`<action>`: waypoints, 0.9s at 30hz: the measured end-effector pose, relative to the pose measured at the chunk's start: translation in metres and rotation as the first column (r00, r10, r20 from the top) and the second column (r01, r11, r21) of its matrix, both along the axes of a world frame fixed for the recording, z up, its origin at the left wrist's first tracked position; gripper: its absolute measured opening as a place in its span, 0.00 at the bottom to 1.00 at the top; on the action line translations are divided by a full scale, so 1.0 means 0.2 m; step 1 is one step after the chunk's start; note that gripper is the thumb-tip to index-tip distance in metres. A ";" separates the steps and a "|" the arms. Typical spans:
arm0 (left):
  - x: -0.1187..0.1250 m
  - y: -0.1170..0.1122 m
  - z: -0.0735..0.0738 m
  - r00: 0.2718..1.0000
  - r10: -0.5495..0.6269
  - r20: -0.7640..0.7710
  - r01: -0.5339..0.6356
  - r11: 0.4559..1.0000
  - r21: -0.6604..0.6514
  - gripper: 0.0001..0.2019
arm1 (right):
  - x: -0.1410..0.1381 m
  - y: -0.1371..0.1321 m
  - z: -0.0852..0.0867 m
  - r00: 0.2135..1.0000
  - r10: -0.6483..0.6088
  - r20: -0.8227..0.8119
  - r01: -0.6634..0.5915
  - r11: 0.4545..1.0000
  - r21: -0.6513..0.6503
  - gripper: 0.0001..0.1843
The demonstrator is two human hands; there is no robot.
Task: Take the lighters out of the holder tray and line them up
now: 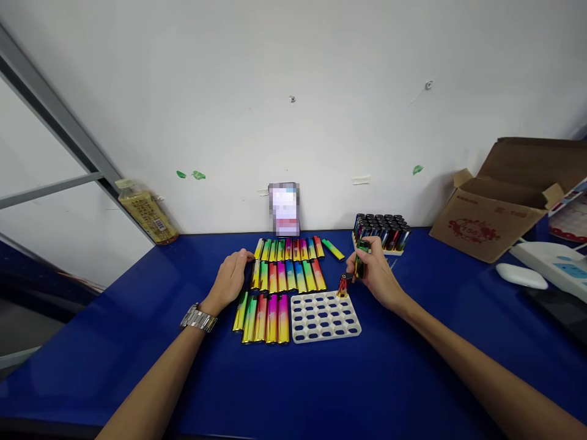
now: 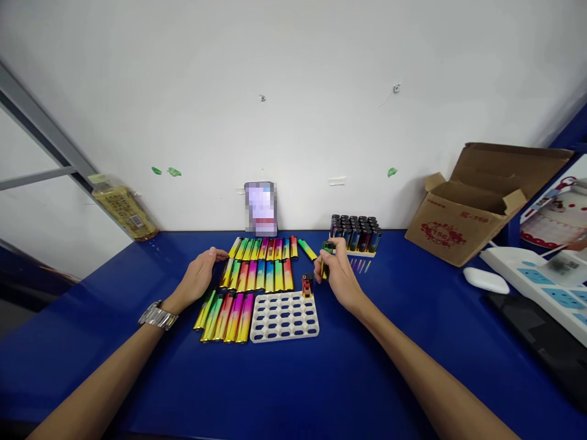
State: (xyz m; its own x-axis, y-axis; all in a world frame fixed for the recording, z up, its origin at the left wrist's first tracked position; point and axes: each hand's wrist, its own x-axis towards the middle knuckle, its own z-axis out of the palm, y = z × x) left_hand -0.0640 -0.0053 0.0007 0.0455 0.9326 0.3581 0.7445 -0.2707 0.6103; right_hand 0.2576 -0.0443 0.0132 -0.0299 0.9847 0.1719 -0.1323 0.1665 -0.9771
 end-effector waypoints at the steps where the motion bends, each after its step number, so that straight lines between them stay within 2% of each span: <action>1: 0.00 0.00 0.00 1.000 -0.002 -0.001 0.002 1.000 -0.001 0.29 | -0.01 0.00 0.00 0.999 -0.015 -0.037 0.014 1.000 -0.023 0.09; 8: -0.01 0.00 -0.01 1.000 -0.008 -0.007 0.008 1.000 -0.007 0.29 | -0.01 0.00 -0.01 0.988 -0.019 -0.153 0.000 0.992 -0.123 0.07; 12: -0.01 0.00 -0.01 1.000 -0.010 -0.012 0.009 1.000 -0.011 0.29 | -0.01 0.01 0.00 0.982 -0.043 -0.184 0.002 0.976 -0.218 0.27; 14: -0.01 0.01 -0.01 1.000 -0.009 -0.011 0.009 1.000 -0.009 0.29 | -0.02 0.01 0.01 0.981 -0.118 -0.155 0.068 0.954 -0.292 0.30; 17: -0.01 0.01 -0.01 1.000 -0.013 -0.010 0.013 1.000 -0.002 0.29 | -0.03 0.00 0.02 0.970 -0.207 -0.131 0.153 0.928 -0.339 0.31; 27: -0.02 0.01 -0.02 0.999 -0.024 -0.027 0.024 1.000 0.016 0.28 | -0.03 -0.01 0.06 0.972 -0.178 -0.152 0.108 0.916 -0.385 0.32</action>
State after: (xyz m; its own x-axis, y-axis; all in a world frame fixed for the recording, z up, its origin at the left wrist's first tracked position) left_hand -0.0675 -0.0037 -0.0028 0.0773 0.9252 0.3715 0.7535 -0.2983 0.5859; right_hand 0.2507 -0.0459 0.0259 0.1128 0.9693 -0.2186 -0.3140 -0.1739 -0.9334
